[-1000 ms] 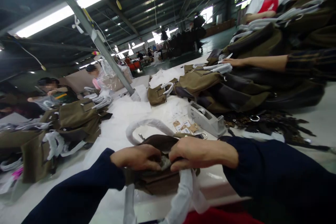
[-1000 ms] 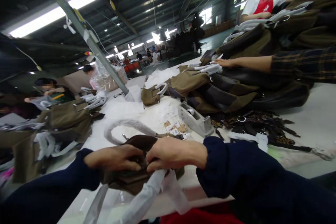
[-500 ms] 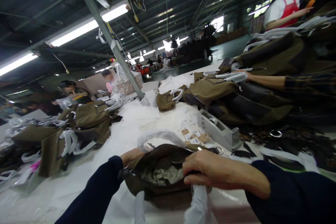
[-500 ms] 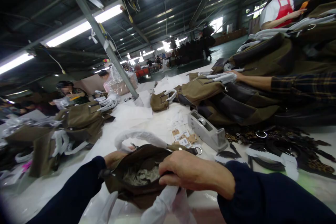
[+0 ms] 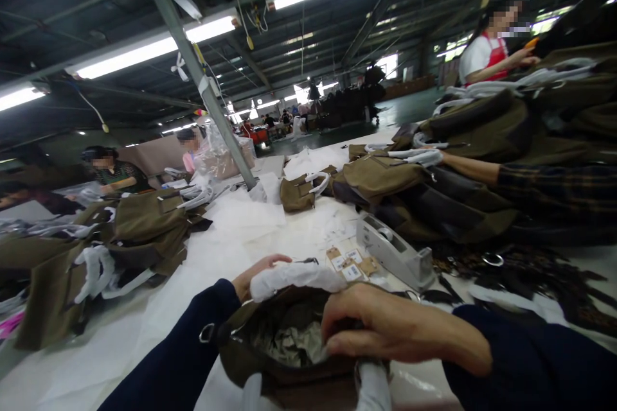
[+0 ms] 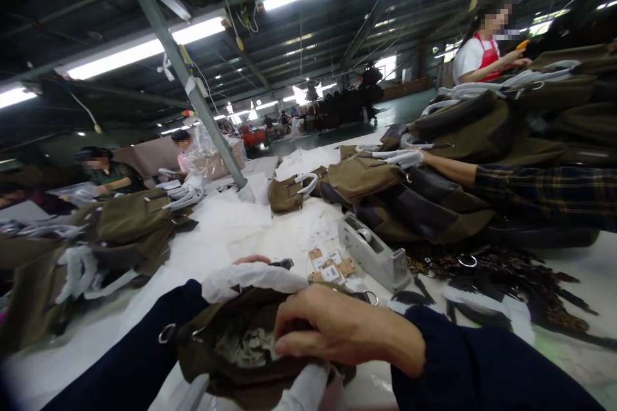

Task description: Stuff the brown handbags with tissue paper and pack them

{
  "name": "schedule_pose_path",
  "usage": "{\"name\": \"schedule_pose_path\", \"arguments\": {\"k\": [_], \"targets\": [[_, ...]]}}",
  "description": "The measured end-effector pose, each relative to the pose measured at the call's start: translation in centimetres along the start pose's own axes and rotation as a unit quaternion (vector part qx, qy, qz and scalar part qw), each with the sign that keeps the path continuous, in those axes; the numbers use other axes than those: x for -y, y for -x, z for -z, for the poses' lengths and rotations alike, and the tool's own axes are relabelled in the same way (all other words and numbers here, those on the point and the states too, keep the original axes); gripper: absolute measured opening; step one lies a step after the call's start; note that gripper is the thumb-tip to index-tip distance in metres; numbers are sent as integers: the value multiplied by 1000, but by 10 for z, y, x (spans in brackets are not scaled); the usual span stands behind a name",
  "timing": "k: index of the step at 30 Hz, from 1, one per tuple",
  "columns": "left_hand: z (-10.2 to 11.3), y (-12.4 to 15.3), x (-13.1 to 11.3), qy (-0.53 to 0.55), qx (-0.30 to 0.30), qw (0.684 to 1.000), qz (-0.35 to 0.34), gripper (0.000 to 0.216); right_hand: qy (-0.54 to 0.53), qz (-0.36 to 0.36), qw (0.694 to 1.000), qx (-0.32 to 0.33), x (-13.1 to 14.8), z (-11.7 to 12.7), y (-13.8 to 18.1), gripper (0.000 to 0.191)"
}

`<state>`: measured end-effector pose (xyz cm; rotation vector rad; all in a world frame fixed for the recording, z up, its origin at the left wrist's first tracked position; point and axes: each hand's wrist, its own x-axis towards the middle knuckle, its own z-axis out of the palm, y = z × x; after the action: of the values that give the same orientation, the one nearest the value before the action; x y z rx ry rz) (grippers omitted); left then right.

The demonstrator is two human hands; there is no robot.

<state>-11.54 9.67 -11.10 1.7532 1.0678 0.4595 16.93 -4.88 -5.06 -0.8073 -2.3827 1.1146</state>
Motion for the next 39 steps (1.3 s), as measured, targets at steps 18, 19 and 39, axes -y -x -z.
{"name": "schedule_pose_path", "arguments": {"k": [18,19,39], "targets": [[15,18,-103,172,60,982,-43,34,446,62,868,-207,-10,-13,-54,39],[14,17,-102,173,63,982,-43,35,454,57,871,-178,-8,-10,-54,32],[-3,57,-112,-115,-172,972,-115,36,182,115,966,-139,-11,2,-16,12]]}}
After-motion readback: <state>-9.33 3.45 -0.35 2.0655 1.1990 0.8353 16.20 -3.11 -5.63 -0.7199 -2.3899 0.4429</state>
